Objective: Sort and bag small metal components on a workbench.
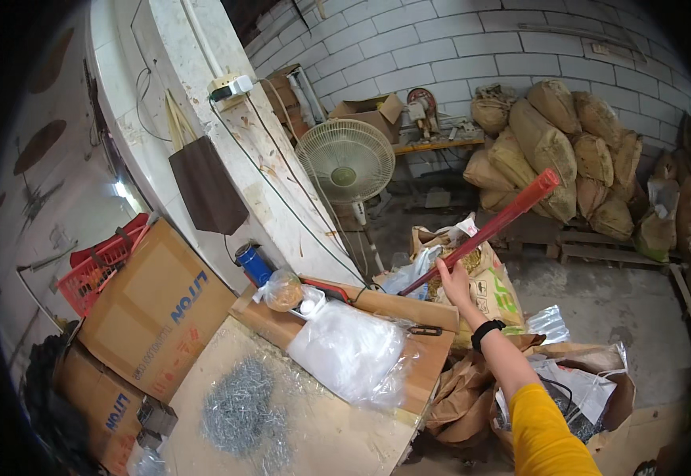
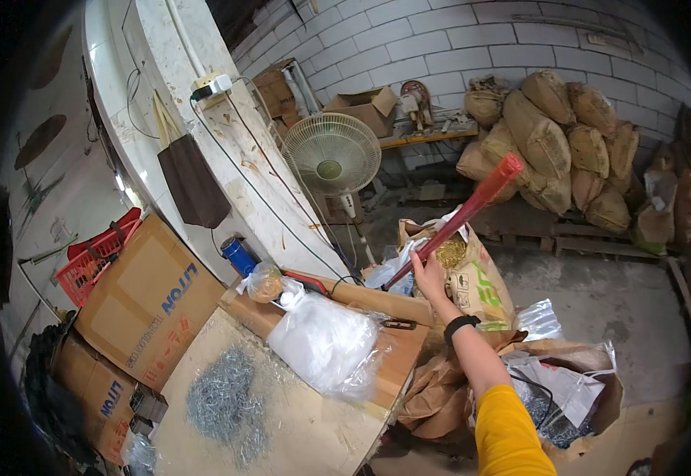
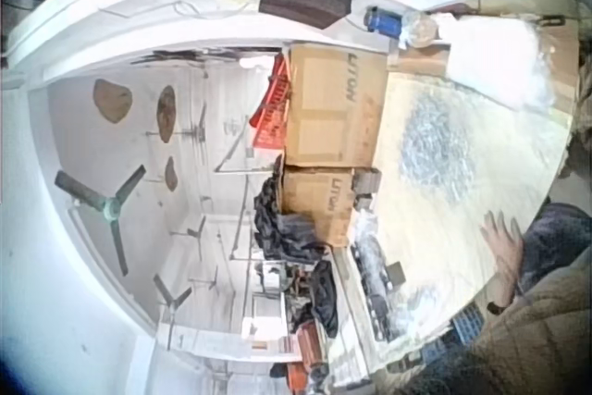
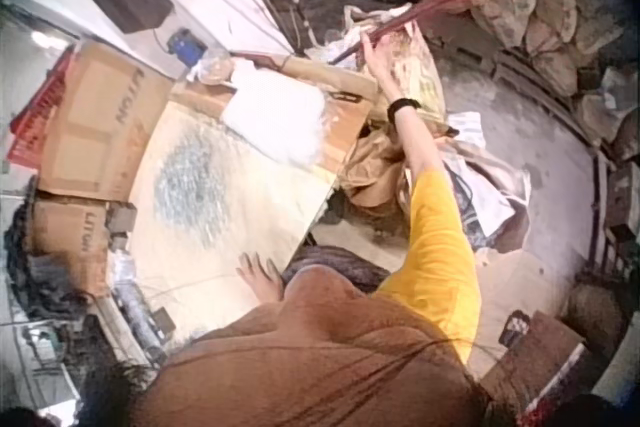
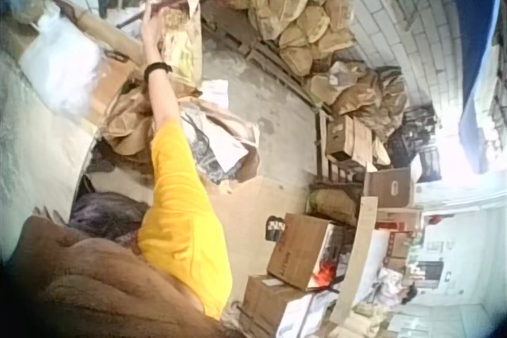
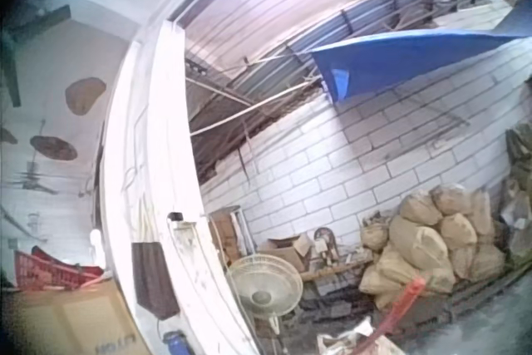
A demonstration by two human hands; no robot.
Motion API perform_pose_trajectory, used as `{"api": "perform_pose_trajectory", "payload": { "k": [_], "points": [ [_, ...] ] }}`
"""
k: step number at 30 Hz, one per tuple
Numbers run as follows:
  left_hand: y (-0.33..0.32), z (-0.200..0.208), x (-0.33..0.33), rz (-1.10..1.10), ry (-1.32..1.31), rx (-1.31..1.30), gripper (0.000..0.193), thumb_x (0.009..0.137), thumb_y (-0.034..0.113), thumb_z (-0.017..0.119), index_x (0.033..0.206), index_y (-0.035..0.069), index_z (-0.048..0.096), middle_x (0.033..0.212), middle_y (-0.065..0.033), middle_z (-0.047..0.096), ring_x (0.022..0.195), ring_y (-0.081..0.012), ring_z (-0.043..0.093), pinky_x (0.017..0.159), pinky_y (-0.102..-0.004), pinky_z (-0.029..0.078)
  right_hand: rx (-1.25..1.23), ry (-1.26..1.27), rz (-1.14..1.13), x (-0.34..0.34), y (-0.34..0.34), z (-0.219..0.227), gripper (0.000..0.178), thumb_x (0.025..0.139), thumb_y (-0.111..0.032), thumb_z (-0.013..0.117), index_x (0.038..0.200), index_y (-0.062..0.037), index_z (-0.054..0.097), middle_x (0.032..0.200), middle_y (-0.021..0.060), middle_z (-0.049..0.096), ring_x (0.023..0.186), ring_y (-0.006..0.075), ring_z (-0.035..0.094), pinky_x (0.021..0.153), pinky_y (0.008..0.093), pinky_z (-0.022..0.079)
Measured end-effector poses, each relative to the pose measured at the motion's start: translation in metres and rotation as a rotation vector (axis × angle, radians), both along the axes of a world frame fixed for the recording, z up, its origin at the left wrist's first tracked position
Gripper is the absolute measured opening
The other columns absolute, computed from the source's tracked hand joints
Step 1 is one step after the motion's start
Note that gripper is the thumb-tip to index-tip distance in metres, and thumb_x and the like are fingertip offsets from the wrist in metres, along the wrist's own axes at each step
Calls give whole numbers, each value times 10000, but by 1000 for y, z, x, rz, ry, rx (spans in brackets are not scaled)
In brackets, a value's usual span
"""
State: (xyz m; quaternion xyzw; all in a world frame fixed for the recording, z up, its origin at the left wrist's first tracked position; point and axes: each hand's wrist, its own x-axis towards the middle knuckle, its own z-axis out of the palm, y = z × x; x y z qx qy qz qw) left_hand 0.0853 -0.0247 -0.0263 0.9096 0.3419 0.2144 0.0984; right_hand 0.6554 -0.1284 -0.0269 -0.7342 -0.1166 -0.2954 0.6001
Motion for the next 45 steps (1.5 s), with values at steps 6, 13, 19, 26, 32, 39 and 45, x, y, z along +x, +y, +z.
{"api": "perform_pose_trajectory", "payload": {
  "k": [6,13,19,26,32,39,45],
  "points": [
    [1,-1,3,7,-5,11,403,897,207,568,1223,-24,517,1302,-286,449,1225,-451,406,1068,-560,256,216,46,168,33,-19,37,329,900,-313,575,967,9,556,697,129,623,616,229,635,565,338,475],
    [6,-4,4,-83,-64,172,390,887,169,580,1205,-49,525,1243,-288,485,1124,-460,483,975,-532,379,-152,78,245,33,-16,96,350,888,-328,577,947,12,518,733,222,629,700,373,628,625,439,473],
    [-2,2,9,-9,-69,150,379,896,190,540,1170,-72,550,1232,-294,490,1091,-476,495,929,-520,412,-269,452,680,47,25,1,311,789,-274,670,876,12,585,741,176,641,687,312,637,665,392,501],
    [-10,7,15,-33,-68,136,363,896,169,527,1151,-87,559,1224,-305,489,1105,-461,497,922,-504,424,-212,95,545,76,27,-82,171,754,-132,653,863,-10,605,740,89,621,650,179,614,574,315,498],
    [-16,10,19,12,-123,149,320,901,92,519,1185,-52,542,1231,-289,485,1112,-455,489,947,-502,412,93,504,750,37,-3,-32,117,862,-114,619,935,-23,616,755,33,634,638,106,616,561,230,493],
    [0,1,0,-9,40,37,416,890,98,538,1269,-47,446,1268,-311,429,1176,-490,388,1025,-526,319,139,198,744,-70,-42,102,68,871,-72,601,923,-28,605,801,11,613,741,84,571,682,219,461],
    [18,10,3,-53,44,7,508,763,247,682,1217,71,536,1239,-213,485,1151,-382,463,987,-475,367,-512,46,1259,-177,0,192,188,847,-112,652,998,-10,603,895,38,638,816,125,591,723,269,473]
  ]
}}
